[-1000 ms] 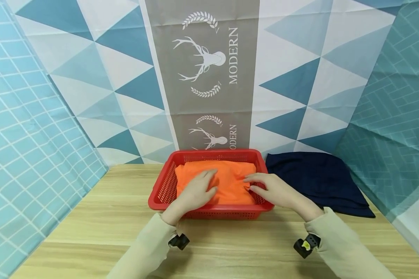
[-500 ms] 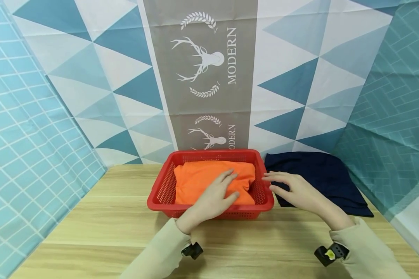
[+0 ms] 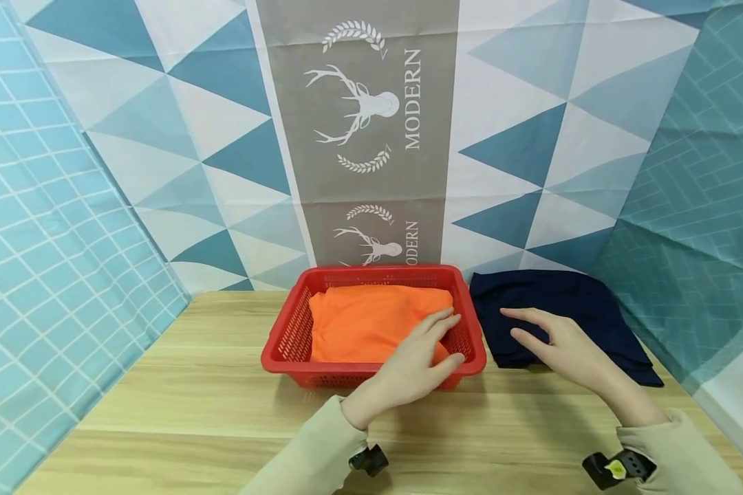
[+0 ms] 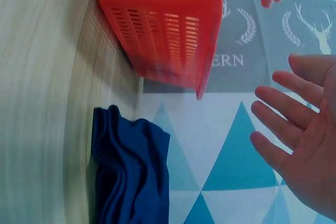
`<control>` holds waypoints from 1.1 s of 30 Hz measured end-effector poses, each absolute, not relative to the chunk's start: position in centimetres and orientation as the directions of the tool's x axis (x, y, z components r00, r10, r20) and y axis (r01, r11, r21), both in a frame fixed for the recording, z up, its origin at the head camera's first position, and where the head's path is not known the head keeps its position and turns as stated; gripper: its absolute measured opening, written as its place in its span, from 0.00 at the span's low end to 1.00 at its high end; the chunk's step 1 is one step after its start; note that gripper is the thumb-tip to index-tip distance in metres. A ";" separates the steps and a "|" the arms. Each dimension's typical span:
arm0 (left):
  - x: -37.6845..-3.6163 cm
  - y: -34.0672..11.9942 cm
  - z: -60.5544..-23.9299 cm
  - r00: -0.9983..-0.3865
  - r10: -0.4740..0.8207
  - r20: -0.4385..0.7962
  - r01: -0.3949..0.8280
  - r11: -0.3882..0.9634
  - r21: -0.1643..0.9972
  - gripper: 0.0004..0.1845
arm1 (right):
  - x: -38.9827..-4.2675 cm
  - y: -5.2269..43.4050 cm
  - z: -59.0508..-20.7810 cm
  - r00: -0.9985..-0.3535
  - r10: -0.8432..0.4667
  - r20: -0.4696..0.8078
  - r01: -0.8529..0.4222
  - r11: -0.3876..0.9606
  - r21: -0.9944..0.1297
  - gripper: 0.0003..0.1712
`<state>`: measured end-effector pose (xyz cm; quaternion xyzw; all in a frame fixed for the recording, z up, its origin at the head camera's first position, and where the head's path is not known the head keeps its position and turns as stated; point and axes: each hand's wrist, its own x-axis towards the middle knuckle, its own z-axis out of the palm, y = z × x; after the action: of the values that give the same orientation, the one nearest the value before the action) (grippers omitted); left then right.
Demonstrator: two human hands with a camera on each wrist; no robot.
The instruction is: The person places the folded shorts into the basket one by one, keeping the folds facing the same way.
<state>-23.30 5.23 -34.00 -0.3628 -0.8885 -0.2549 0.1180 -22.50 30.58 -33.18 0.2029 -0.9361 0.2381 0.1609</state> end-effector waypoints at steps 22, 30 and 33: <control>-20.6 10.8 -35.7 -0.536 0.790 0.299 0.842 0.470 0.266 0.27 | -21.3 35.0 -34.9 -0.971 -0.061 0.232 -0.180 0.826 -0.534 0.32; -20.0 13.7 -37.9 -0.574 0.767 0.289 0.819 0.531 0.216 0.26 | -21.8 36.5 -36.1 -0.978 -0.005 0.211 -0.120 0.835 -0.538 0.34; -19.7 15.0 -38.8 -0.650 0.696 0.305 0.760 0.584 0.286 0.24 | -22.1 37.1 -36.5 -0.983 0.029 0.181 -0.076 0.834 -0.547 0.38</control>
<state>-19.70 15.00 -38.84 -0.4106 -0.8863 -0.1987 0.0803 -22.08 37.10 -36.49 0.0125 -0.9532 0.2879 0.0911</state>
